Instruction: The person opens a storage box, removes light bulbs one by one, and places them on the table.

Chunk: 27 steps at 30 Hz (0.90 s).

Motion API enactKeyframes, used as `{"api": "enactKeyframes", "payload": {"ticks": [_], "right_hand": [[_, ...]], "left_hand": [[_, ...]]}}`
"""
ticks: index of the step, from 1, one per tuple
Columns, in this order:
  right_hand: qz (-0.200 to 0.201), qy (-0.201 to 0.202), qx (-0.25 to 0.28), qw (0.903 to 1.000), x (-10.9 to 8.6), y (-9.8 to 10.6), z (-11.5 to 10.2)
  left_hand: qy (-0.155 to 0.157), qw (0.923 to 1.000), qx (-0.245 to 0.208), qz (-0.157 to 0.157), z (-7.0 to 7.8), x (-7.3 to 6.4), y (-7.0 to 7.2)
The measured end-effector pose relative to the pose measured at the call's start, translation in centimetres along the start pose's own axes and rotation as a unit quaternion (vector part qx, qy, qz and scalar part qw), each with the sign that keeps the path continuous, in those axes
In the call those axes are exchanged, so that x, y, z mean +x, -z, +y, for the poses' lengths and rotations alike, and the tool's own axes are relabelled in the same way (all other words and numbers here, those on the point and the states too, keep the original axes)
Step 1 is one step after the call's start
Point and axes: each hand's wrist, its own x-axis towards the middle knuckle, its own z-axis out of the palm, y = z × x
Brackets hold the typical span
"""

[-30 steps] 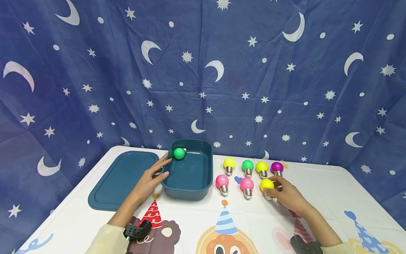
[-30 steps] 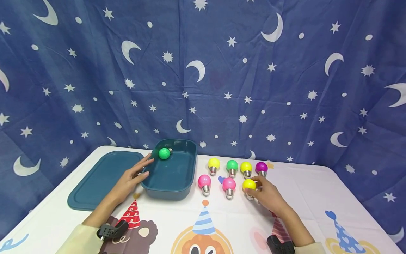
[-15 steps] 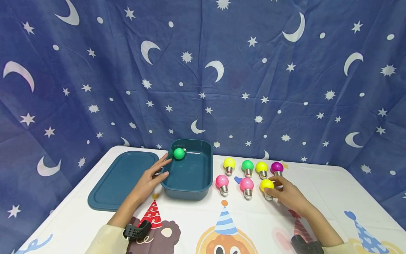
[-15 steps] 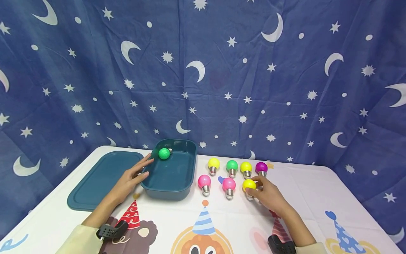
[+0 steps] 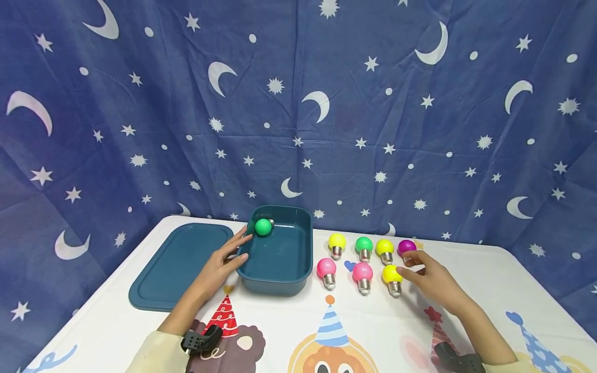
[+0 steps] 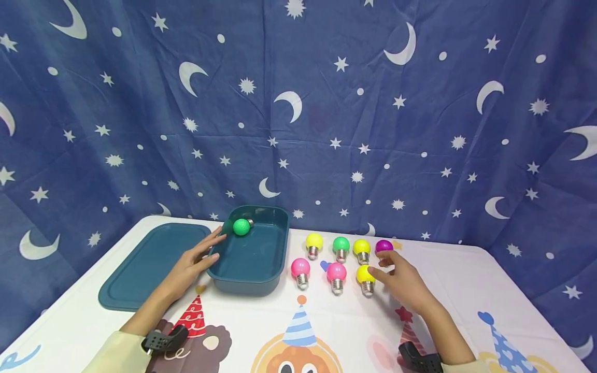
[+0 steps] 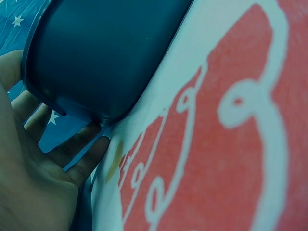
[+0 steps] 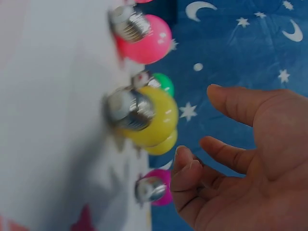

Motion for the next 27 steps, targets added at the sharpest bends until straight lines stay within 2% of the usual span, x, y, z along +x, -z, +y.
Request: {"api": "enactKeyframes", "payload": {"ticks": [5,12,27], "right_hand": [[0.008,0.025,0.006,0.9996,0.1,0.2,-1.9],[0.003,0.069,0.025,0.9973,1.1,-1.1,-5.0],[-0.028,0.110,0.066,0.9913,2.6,-4.2,-11.9]], "left_hand": [[-0.002,1.0000,0.000,0.000,0.1,0.0,0.0],[-0.004,1.0000,-0.004,0.000,0.0,0.0,-0.1],[0.003,1.0000,0.004,0.004,0.0,-0.1,-0.2]]}}
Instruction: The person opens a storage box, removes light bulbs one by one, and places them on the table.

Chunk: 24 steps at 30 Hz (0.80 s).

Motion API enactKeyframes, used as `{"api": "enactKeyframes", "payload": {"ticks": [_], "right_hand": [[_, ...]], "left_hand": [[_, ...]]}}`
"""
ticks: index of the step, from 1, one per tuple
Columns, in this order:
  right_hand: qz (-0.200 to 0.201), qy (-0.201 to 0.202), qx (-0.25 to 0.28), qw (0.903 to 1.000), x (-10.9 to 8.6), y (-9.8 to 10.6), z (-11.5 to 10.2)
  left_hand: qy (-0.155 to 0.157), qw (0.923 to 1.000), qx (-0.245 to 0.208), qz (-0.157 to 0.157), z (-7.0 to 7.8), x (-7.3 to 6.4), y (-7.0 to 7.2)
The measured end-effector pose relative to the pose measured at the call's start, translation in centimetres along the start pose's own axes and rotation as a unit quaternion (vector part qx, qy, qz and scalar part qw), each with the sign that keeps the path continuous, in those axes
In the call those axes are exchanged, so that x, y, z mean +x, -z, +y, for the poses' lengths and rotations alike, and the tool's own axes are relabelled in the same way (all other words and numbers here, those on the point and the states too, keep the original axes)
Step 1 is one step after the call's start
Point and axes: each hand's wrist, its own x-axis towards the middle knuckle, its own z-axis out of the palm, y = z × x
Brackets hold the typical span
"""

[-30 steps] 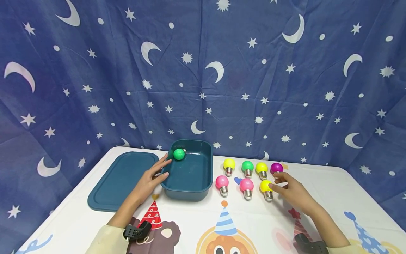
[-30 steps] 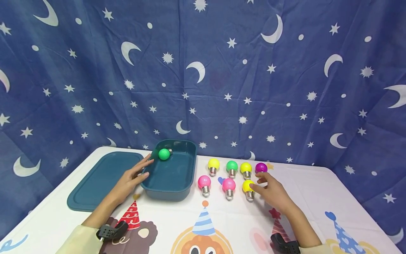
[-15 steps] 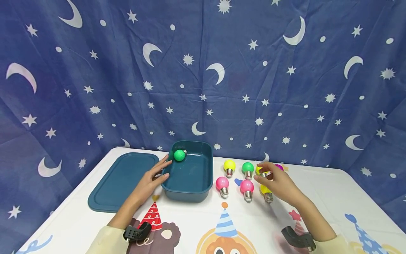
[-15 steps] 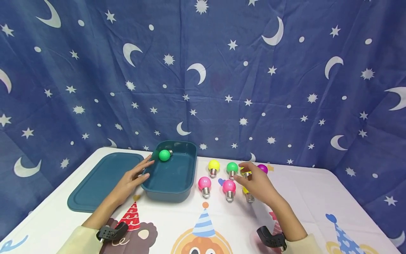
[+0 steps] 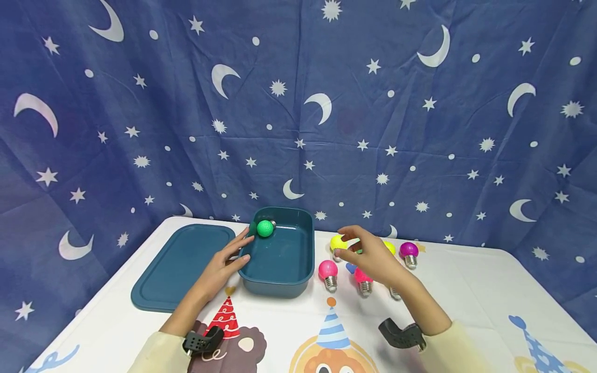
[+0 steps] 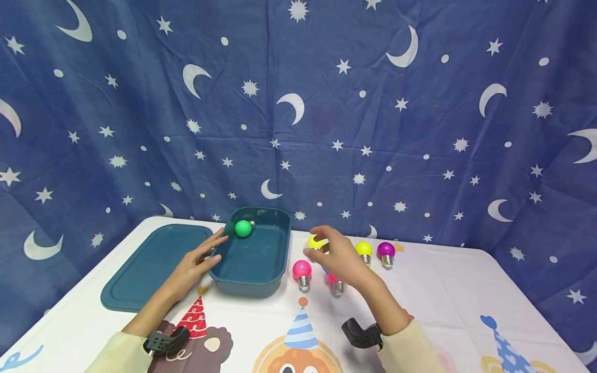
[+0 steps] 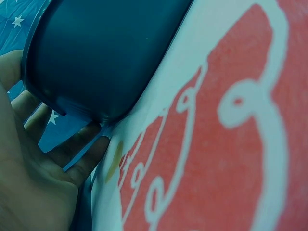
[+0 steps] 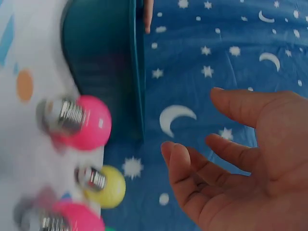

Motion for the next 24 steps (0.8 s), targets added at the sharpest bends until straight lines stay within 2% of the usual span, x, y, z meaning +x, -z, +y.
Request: {"api": "enactKeyframes", "payload": {"ticks": [12,18,24], "right_hand": [[-0.033,0.080,-0.002,0.9963,2.5,-4.0,-4.5],[-0.054,0.096,-0.013,0.9938,4.3,-6.1,-4.7],[-0.072,0.094,-0.001,0.9930,5.9,-8.0,-4.3]], "left_hand": [[-0.002,1.0000,-0.007,-0.002,-0.1,-0.1,0.1],[0.003,1.0000,-0.004,0.000,-0.1,0.0,0.1],[0.010,0.9999,-0.008,0.001,0.0,0.1,0.1]]}}
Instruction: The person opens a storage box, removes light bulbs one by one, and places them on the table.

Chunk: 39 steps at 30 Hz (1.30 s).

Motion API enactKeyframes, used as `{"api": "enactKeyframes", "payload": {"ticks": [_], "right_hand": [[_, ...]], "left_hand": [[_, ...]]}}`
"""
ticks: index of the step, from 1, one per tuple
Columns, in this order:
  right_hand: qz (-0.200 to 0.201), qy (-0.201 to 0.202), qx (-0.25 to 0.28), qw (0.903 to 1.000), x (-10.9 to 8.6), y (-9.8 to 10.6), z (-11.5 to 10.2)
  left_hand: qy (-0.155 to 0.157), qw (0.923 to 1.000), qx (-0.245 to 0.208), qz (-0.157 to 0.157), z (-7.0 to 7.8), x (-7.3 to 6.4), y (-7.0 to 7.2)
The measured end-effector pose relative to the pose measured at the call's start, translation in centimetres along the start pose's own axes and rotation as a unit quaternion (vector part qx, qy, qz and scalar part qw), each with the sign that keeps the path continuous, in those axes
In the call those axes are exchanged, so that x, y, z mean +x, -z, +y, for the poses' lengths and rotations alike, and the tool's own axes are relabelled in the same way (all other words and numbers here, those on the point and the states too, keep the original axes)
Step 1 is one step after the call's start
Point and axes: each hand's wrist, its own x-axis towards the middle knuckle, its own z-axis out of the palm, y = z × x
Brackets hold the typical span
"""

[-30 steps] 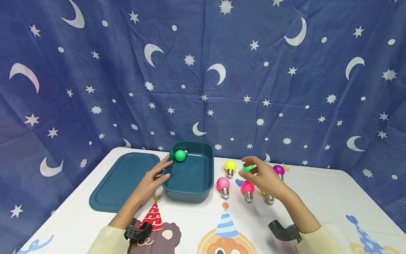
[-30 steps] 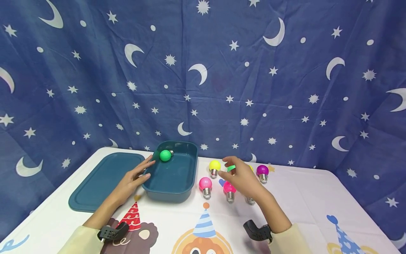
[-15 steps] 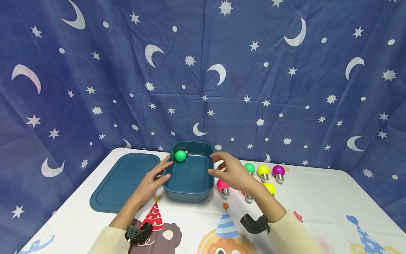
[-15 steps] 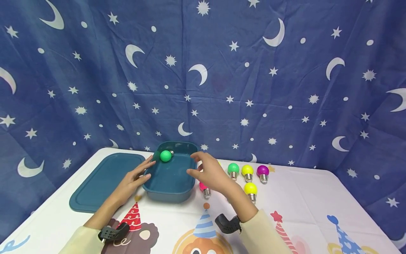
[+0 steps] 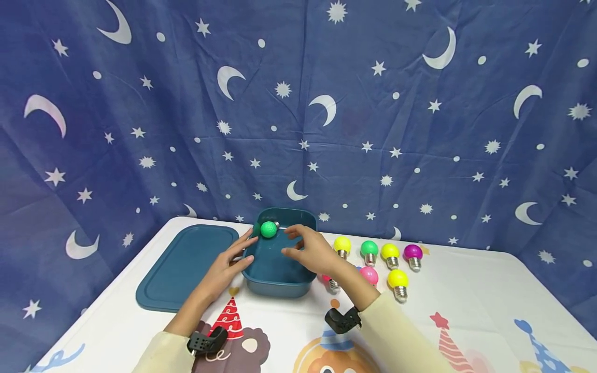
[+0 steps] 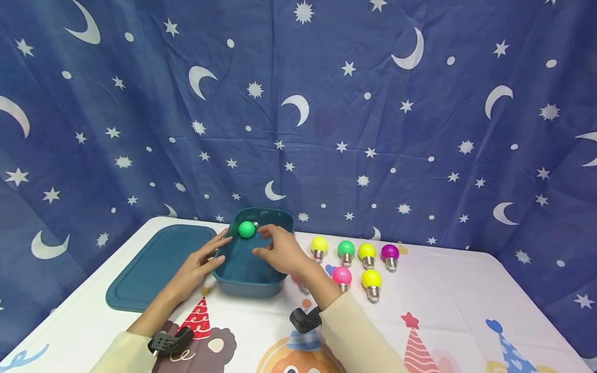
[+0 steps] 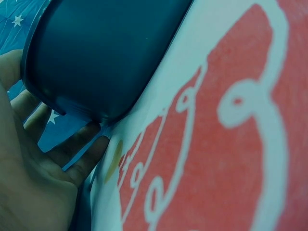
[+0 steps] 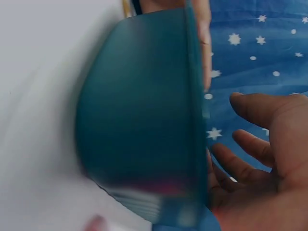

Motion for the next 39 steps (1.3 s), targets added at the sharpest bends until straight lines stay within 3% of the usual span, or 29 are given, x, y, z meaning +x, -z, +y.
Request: {"api": "enactKeyframes", "payload": {"ticks": [2,9,13,25,39], "right_hand": [[-0.002,-0.003,0.004,1.0000,0.4,-0.4,0.2],[-0.003,0.005,0.023,0.9997,1.8,-1.4,0.2],[-0.008,0.006,0.022,0.9997,2.5,-1.9,0.6],[0.017,-0.015,0.010,0.9997,3.9,-3.1,0.8],[0.006,-0.034,0.026,0.9991,5.0,-4.2,1.4]], "left_hand": [[0.000,1.0000,0.001,-0.001,0.0,0.0,0.0],[0.007,0.9999,-0.006,-0.008,3.1,-0.3,0.0],[0.015,0.9998,-0.008,-0.009,3.8,-0.4,0.0],[0.002,0.9999,-0.001,-0.010,3.8,-0.4,0.0],[0.008,0.9999,-0.009,-0.010,3.9,-0.6,0.0]]}}
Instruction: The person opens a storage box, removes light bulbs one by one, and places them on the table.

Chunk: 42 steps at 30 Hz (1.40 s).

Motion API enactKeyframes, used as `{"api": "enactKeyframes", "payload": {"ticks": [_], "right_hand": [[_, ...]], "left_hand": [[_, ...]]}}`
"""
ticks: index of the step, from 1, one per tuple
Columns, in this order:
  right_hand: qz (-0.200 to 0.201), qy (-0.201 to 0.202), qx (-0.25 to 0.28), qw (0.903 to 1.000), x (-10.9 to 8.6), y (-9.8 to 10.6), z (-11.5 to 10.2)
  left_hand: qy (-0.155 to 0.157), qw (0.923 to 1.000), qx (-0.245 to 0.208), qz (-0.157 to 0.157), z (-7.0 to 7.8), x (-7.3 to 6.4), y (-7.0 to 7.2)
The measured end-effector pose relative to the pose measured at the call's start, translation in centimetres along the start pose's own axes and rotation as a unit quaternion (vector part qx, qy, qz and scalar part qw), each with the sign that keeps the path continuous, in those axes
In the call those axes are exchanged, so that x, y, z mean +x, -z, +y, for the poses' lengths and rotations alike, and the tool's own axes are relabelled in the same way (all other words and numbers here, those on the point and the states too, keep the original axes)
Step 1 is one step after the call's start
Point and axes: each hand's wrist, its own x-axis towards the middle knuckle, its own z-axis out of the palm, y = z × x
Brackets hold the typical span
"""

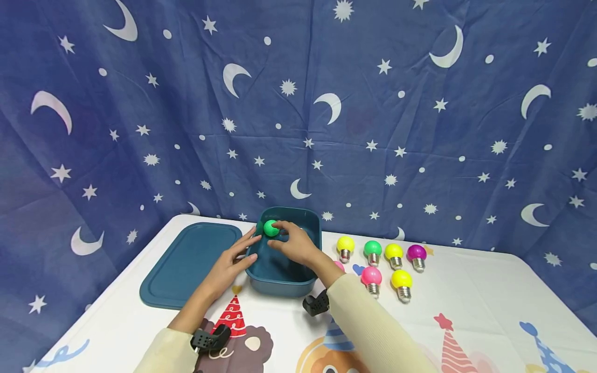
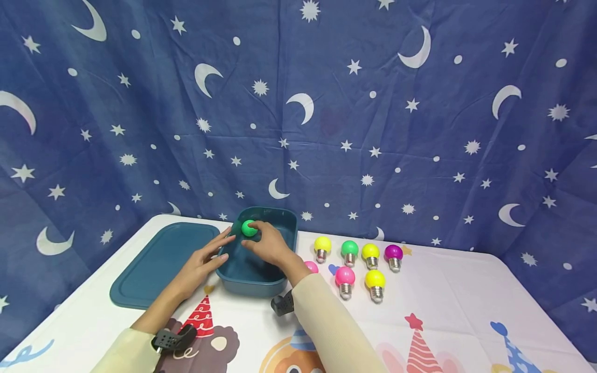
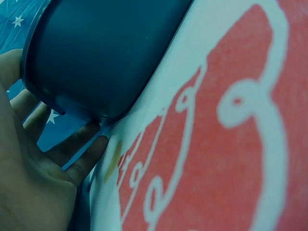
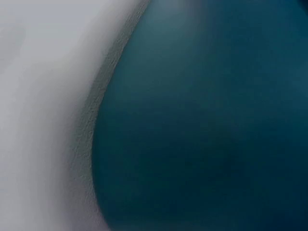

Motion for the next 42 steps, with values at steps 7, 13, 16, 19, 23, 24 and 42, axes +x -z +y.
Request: {"api": "enactKeyframes", "payload": {"ticks": [7,13,16,19,23,24,42], "right_hand": [[0.004,-0.003,-0.021,0.9998,0.7,-0.3,0.1],[-0.011,-0.005,-0.032,0.9994,1.0,-0.3,0.1],[-0.020,0.000,-0.035,0.9992,1.2,-0.3,0.1],[-0.011,0.010,-0.037,0.9992,1.2,-0.3,0.2],[0.019,0.028,-0.028,0.9991,1.2,-0.3,0.3],[0.028,0.032,-0.029,0.9987,1.3,-0.3,0.3],[0.035,0.007,-0.096,0.9948,1.3,-0.6,0.6]], "left_hand": [[-0.001,1.0000,0.005,-0.002,0.1,0.0,0.1],[-0.006,1.0000,0.007,-0.003,0.3,0.2,0.1],[-0.005,1.0000,0.006,-0.004,0.4,0.2,0.1],[-0.006,1.0000,0.002,-0.004,0.4,0.2,0.1],[-0.008,1.0000,0.003,-0.004,0.3,0.2,0.1],[-0.009,1.0000,0.003,-0.004,0.3,0.2,0.1],[-0.019,0.9997,0.010,0.008,-3.4,0.6,0.0]]}}
